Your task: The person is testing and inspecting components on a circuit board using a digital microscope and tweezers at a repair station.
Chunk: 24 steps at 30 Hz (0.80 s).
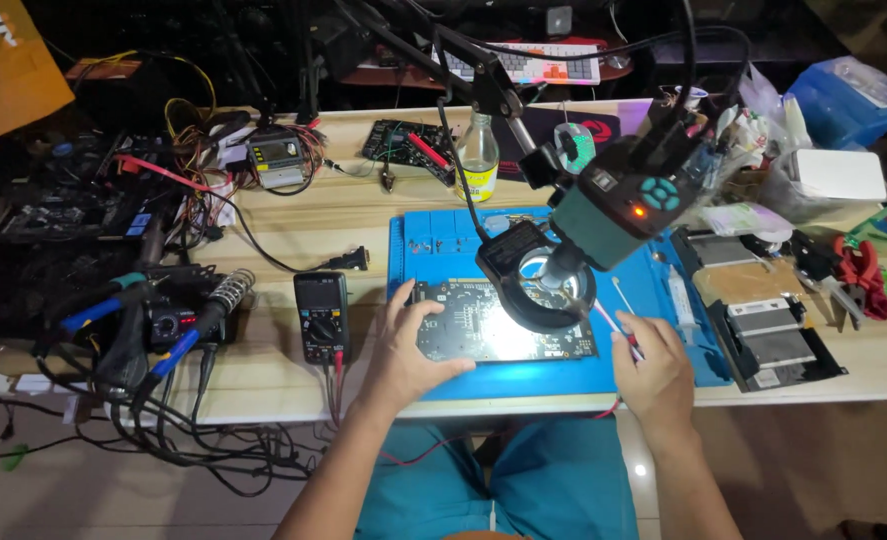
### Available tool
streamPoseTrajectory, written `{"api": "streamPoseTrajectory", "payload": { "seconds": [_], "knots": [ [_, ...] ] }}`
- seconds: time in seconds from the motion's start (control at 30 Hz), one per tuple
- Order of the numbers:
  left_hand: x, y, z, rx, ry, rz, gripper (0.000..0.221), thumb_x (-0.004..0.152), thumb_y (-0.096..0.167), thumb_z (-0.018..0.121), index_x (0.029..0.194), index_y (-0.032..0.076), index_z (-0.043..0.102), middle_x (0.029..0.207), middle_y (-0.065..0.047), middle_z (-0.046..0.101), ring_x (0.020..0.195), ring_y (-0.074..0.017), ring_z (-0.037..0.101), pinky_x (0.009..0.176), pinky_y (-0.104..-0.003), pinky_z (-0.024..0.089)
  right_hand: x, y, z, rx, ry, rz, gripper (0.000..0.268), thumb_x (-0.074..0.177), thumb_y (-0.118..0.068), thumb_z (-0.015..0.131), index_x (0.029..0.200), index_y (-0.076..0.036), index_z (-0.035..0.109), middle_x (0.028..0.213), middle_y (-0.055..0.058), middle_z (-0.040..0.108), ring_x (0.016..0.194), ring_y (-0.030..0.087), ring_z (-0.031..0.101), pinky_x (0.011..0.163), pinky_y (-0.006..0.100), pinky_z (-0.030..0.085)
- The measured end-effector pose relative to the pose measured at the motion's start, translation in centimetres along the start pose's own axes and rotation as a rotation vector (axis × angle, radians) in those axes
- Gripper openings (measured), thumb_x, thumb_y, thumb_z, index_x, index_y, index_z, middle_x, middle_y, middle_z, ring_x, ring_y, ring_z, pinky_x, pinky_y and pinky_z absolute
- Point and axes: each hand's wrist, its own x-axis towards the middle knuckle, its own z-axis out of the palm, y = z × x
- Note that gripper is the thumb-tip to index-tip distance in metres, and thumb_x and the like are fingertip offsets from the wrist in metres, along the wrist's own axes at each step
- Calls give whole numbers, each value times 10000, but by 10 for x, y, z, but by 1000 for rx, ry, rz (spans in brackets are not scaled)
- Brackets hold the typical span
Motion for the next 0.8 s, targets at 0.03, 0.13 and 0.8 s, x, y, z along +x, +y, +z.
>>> {"api": "streamPoseTrajectory", "payload": {
  "seconds": [0.03,0.13,0.8],
  "knots": [
    [0,1,0,2,0,0,927,587,577,1057,1363,240,677,1756,-192,360,1562,-508,416,1251,-711,316,-1,2,1,2,0,0,303,1102,-214,697,1367,-117,808,1180,110,751,1090,315,763,884,413,657],
    [-1,2,0,11,-2,3,939,587,585,1046,1381,254,668,1765,-191,356,1573,-511,405,1258,-710,291,-3,4,1,-9,5,-9,297,1100,-213,706,1366,-128,810,1163,86,749,1091,297,762,893,406,655],
    [-5,-6,7,32,58,65,902,601,582,1023,1364,257,670,1748,-212,391,1595,-558,382,1291,-686,294,-9,25,13,-22,114,-99,237,1030,-200,753,1247,-158,836,1079,77,733,1045,341,765,888,453,640]
  ]
}}
